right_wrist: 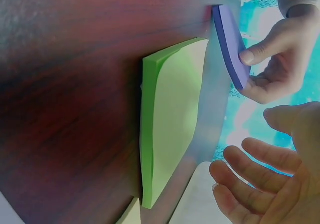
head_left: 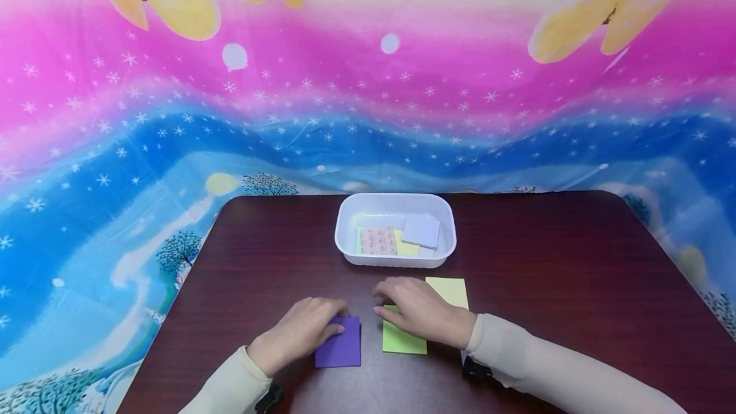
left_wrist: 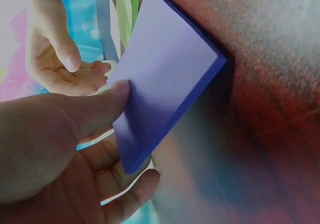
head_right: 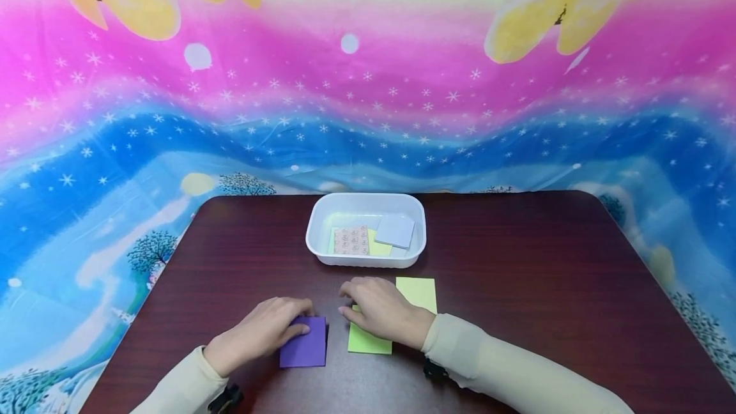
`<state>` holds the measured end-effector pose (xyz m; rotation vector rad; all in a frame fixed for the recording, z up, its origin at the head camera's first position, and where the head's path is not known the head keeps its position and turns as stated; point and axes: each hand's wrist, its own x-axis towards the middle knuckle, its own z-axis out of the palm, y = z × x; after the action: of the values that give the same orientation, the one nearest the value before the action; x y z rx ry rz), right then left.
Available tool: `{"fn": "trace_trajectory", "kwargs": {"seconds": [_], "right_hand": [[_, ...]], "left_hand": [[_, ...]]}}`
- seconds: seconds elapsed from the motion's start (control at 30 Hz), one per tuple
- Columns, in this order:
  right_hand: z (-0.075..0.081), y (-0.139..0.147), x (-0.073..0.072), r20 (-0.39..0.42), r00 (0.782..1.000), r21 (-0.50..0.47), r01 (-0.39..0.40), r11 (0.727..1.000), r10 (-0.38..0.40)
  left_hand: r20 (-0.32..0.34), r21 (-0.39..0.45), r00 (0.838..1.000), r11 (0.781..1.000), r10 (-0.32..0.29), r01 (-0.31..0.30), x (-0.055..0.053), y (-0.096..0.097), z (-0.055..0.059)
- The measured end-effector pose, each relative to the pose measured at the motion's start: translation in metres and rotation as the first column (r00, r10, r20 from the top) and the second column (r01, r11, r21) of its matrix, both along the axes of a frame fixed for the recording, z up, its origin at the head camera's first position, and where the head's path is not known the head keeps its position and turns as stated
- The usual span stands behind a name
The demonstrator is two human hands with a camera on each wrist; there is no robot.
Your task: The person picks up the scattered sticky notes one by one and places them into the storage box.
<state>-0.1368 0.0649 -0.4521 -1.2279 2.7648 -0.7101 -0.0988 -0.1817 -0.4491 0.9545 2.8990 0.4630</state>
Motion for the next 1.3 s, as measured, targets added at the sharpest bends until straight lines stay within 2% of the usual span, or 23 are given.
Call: {"fn": "trace_trajectory", "kwargs": {"seconds": [0.2,0.53,0.8,1.13,1.3], "right_hand": [[0.003,-0.001,-0.002,0.004,1.0,0.002,0.0,1.0,0.0],[0.005,-0.001,-0.004,0.001,1.0,0.0,0.001,1.0,-0.001],[0.006,-0.001,-0.006,-0.02,1.0,-0.002,0.002,1.0,-0.003],[0.011,0.001,-0.007,-0.041,0.999,0.003,0.012,1.0,-0.012],[0.012,0.001,-0.008,-0.045,0.999,0.01,0.015,1.0,-0.015]], "left_hand": [[-0.019,0.016,1.0,1.0,0.018,-0.017,-0.003,0.001,0.005],[-0.011,0.026,1.0,0.999,0.029,-0.029,-0.008,0.002,0.012],[-0.013,0.027,0.999,0.999,0.045,-0.045,-0.011,0.003,0.019],[-0.05,0.028,0.998,0.999,0.044,-0.043,-0.015,0.003,0.025],[-0.04,0.027,0.998,0.998,0.051,-0.05,-0.018,0.002,0.028]]}}
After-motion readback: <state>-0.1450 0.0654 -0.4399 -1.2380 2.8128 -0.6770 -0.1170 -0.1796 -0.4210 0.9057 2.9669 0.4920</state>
